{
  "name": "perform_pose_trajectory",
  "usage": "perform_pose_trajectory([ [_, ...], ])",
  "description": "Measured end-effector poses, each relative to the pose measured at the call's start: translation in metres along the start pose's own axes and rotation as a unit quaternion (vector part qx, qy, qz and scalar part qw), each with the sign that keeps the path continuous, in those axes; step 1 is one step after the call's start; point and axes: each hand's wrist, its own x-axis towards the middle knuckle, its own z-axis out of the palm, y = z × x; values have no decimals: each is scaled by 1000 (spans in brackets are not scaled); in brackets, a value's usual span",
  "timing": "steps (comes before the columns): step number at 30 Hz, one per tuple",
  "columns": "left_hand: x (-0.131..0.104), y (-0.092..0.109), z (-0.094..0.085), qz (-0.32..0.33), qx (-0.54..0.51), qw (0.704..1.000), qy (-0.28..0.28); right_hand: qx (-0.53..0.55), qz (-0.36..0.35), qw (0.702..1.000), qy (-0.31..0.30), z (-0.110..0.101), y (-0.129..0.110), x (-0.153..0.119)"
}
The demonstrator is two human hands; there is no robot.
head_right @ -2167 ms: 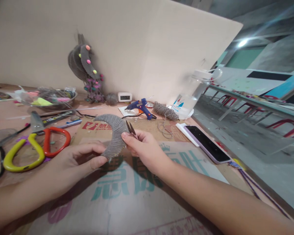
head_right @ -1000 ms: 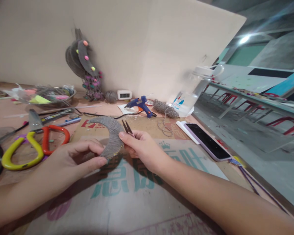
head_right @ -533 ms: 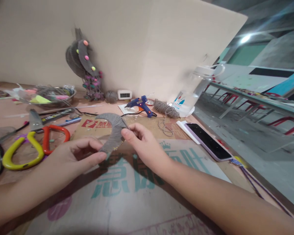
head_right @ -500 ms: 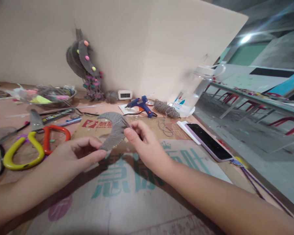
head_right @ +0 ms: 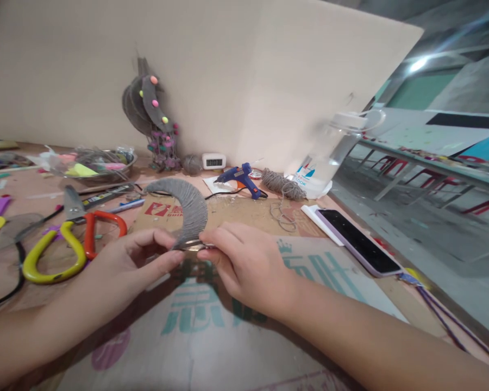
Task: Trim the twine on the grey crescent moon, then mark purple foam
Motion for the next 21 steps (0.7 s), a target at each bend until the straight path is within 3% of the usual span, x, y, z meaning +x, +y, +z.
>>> perform_pose_trajectory([
  [21, 1, -1, 0, 26, 23, 999, 12, -49, 14, 998, -30, -4, -3, 3],
])
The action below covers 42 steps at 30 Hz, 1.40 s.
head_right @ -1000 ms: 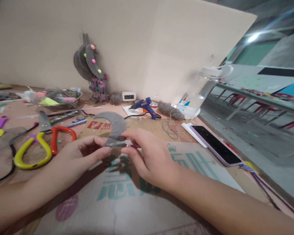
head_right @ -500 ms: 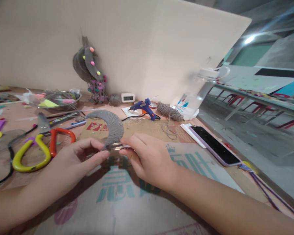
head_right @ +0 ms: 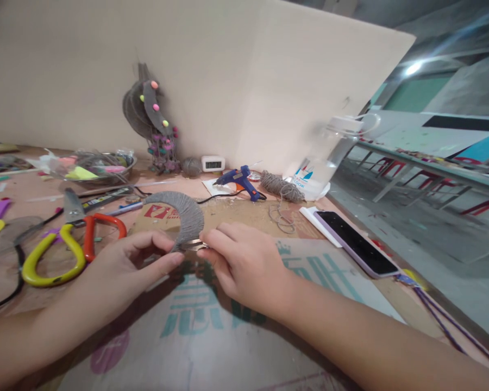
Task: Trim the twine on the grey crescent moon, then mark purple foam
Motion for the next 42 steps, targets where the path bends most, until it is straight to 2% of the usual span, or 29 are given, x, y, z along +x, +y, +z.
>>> perform_pose_trajectory([
  [6, -1, -1, 0, 0, -8, 1000, -8, 26, 0, 1000, -7, 3, 4, -2],
  [15, -2, 3, 1, -23, -16, 1000, -2, 71, 20, 997, 31, 4, 4, -3],
  [22, -1, 1, 1, -2, -22, 1000, -20, 41, -11, 999, 31, 4, 3, -5],
  [34, -2, 2, 1, 3, -11, 1000, -17, 18, -30, 999, 9, 2, 2, -1],
  [39, -2, 2, 1, 3, -6, 1000, -18, 66, -7, 998, 18, 5, 4, -4],
  [42, -2, 2, 1, -12, -13, 1000, -16, 126, 62, 989, 44, 5, 2, -5],
])
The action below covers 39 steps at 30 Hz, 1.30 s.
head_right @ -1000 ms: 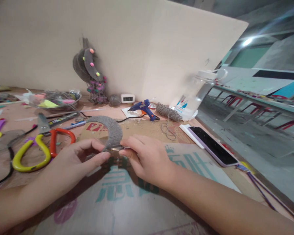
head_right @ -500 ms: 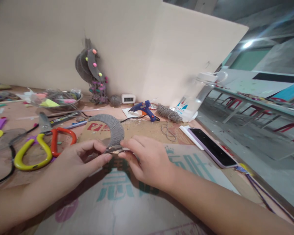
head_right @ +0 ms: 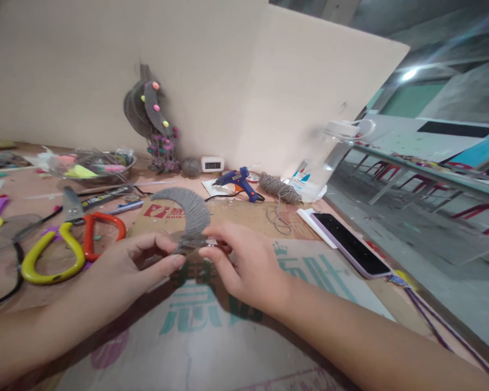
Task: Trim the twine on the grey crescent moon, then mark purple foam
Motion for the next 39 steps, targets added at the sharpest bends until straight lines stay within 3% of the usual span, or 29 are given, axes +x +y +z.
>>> perform_pose_trajectory([
  [4, 0, -1, 0, -3, -12, 1000, 0, 119, 134, 983, 43, 1, -4, 6],
  [7, -1, -4, 0, -1, 3, 1000, -1, 202, 227, 953, 2, 1, -7, 14],
  [10, -1, -4, 0, 1, 7, 1000, -18, 272, 260, 926, -36, 2, -10, 17],
  [21, 1, 3, -2, 25, -9, 999, -44, 300, 280, 910, -64, 3, -11, 12],
  [25, 1, -1, -3, 43, -31, 997, -57, 344, 286, 891, -75, 4, -11, 13],
  [30, 0, -1, -2, 23, -64, 996, -56, 375, 285, 880, -68, 3, -13, 15],
  [35, -1, 1, -1, 16, -45, 998, -44, 359, 268, 892, -68, 5, -11, 13],
  [37, -1, 1, 0, 8, -39, 999, -34, 312, 253, 914, -64, 4, -9, 11],
  [39, 0, 1, 0, -7, -40, 999, -21, 227, 195, 953, -40, 2, -7, 7],
])
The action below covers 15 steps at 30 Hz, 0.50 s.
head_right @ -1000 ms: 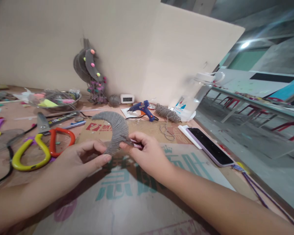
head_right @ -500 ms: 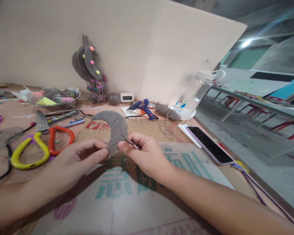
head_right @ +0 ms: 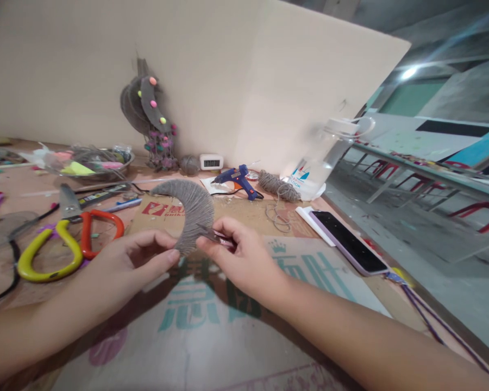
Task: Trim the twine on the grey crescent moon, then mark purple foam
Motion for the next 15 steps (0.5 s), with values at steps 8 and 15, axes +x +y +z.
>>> perform_pose_trajectory([
  [8, 2, 2, 0, -11, -8, 1000, 14, -295, -257, 920, 24, -9, 5, -4],
  [15, 0, -1, -1, 5, -13, 1000, 13, -350, -266, 898, 31, -11, 5, 0],
])
